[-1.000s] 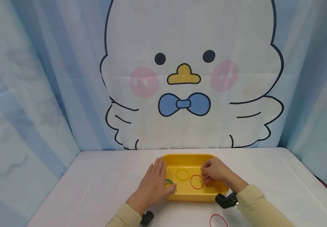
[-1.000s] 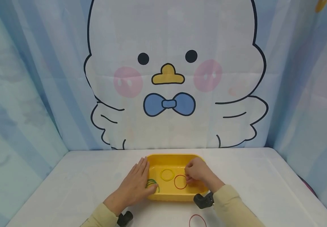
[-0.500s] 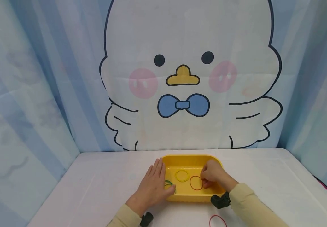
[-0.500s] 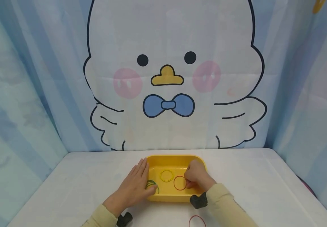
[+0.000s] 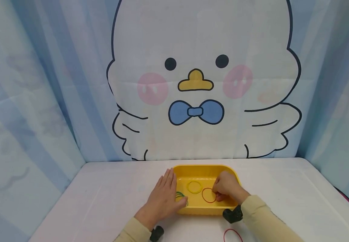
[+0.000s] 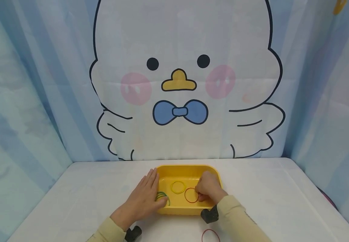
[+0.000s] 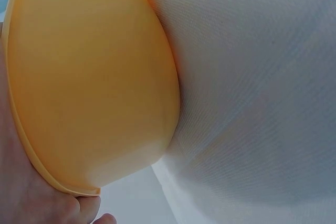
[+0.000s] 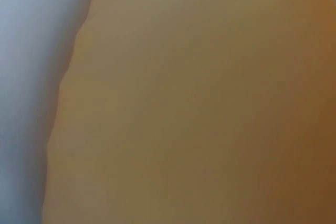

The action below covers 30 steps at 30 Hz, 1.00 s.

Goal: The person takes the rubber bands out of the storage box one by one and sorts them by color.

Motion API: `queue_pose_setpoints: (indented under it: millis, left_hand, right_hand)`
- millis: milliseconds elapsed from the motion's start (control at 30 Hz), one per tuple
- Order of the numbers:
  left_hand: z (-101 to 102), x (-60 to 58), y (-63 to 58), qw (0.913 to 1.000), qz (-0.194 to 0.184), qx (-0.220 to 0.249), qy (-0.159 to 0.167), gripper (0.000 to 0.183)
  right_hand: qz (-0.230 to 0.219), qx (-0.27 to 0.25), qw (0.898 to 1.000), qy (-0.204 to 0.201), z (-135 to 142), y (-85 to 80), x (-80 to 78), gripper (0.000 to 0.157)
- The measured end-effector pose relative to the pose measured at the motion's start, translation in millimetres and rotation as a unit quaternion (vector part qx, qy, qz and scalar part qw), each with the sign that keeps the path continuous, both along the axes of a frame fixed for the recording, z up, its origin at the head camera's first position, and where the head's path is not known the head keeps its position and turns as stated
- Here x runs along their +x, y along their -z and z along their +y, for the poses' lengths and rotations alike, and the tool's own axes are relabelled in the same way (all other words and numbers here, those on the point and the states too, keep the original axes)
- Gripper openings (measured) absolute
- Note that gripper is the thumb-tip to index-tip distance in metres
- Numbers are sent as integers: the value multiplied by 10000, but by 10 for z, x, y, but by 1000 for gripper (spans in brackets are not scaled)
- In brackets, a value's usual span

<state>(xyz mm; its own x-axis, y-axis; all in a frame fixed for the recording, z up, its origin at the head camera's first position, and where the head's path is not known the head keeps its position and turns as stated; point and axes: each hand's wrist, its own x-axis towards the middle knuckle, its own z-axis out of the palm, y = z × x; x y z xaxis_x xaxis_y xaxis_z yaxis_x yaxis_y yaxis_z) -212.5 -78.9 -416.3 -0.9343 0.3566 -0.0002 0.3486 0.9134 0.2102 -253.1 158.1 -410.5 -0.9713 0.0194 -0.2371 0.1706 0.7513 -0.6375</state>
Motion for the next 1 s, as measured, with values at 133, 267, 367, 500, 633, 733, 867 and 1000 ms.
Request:
queue_pose_setpoints:
  millis: [133, 267, 367, 500, 633, 733, 867, 1000]
  left_hand:
    - [1, 1, -3, 10000, 14, 13, 39, 89]
    - [3, 2, -14, 10000, -35, 43, 40, 89]
    - [5, 5, -24, 10000, -67, 52, 37, 89]
    - [4, 7, -30, 10000, -70, 45, 42, 89]
    - [1, 10, -28, 10000, -64, 39, 60, 89]
    - [2, 11, -27, 10000, -53, 49, 51, 89]
    - [9, 13, -21, 10000, -39, 36, -14, 89]
    - [21, 14, -13, 10000, -41, -17, -70, 90]
  right_hand:
    - [-32, -4, 10000, -15, 1, 7, 11, 16]
    - [-34, -25, 9999, -91, 5, 6, 25, 21]
    - [-93, -137, 9998, -92, 9, -7, 39, 22]
    - [-163, -371, 9992, -61, 12, -32, 57, 21]
    - [-160, -554, 9983, -45, 15, -50, 68, 20]
    - [-157, -680, 9976, -22, 20, -58, 66, 19]
    - [-220, -872, 9959, 46, 25, -63, 53, 17]
    - [-276, -1117, 9933, 132, 31, -50, 34, 13]
